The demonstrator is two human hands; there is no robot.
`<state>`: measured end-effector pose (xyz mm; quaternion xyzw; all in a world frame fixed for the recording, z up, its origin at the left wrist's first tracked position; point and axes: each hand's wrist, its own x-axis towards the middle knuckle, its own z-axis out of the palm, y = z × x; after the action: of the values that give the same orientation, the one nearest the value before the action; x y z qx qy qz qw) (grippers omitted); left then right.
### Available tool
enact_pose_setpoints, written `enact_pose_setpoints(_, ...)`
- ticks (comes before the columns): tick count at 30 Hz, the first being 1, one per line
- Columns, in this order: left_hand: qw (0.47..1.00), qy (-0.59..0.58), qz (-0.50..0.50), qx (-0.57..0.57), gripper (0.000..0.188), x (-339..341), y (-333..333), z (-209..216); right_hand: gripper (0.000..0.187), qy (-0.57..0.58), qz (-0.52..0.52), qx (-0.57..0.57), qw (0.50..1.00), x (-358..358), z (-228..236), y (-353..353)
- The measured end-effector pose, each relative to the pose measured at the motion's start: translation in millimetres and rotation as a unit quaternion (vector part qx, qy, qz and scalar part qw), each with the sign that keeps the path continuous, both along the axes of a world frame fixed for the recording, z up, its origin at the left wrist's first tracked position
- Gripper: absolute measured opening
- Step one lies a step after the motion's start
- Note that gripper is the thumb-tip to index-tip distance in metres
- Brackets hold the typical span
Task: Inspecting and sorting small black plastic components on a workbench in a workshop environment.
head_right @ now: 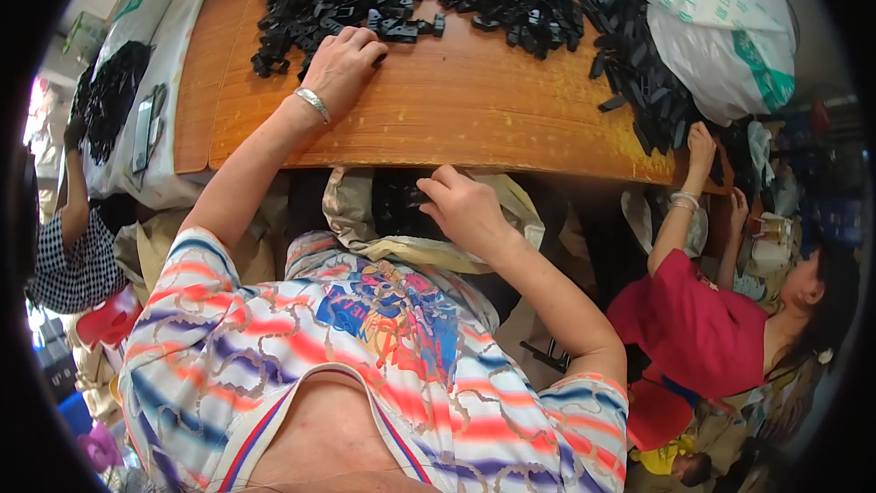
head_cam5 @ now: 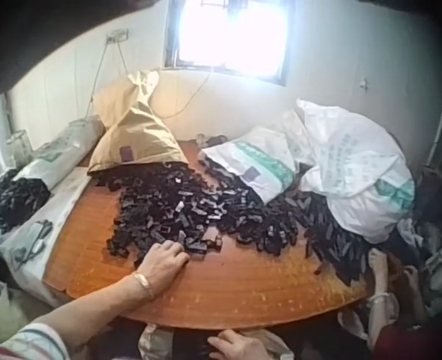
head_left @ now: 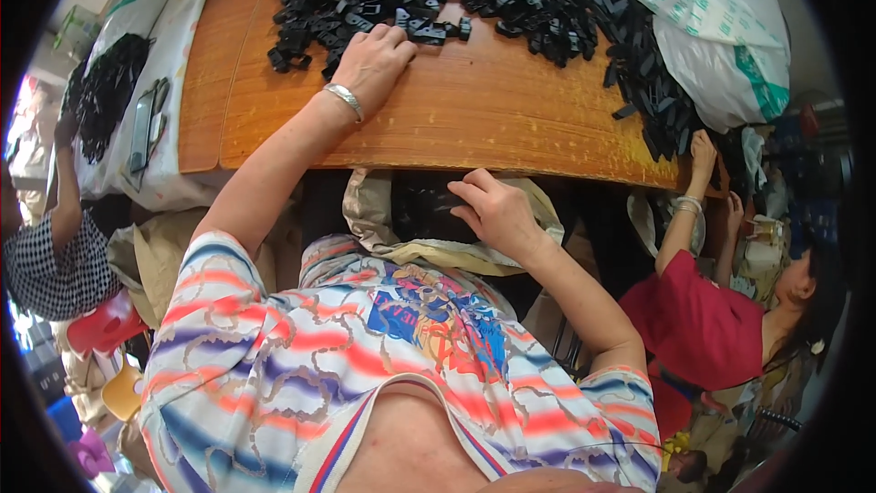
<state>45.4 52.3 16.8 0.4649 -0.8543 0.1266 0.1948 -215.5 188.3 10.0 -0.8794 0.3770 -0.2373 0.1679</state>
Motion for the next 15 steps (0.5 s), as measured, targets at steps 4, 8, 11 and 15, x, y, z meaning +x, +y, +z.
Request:
enact_pose_setpoints(4,1.000,-0.003,-0.009,0.014,0.014,-9,-6,-1,0.023,-0.031,-0.025,-0.006,0.999,-21,13,-37)
enact_pose_setpoints(8,0.999,0.024,-0.020,-0.008,0.010,-24,-5,-3,0.016,-0.024,-0.170,-0.099,0.980,-66,18,-115)
enact_pose_setpoints(11,0.994,0.101,-0.034,0.034,0.030,-44,-2,-7,0.021,0.054,-0.235,-0.136,0.961,-91,15,-165)
enact_pose_setpoints(15,0.975,0.204,-0.066,0.059,0.032,-71,3,-14,0.029,0.171,-0.225,-0.141,0.949,-99,13,-204)
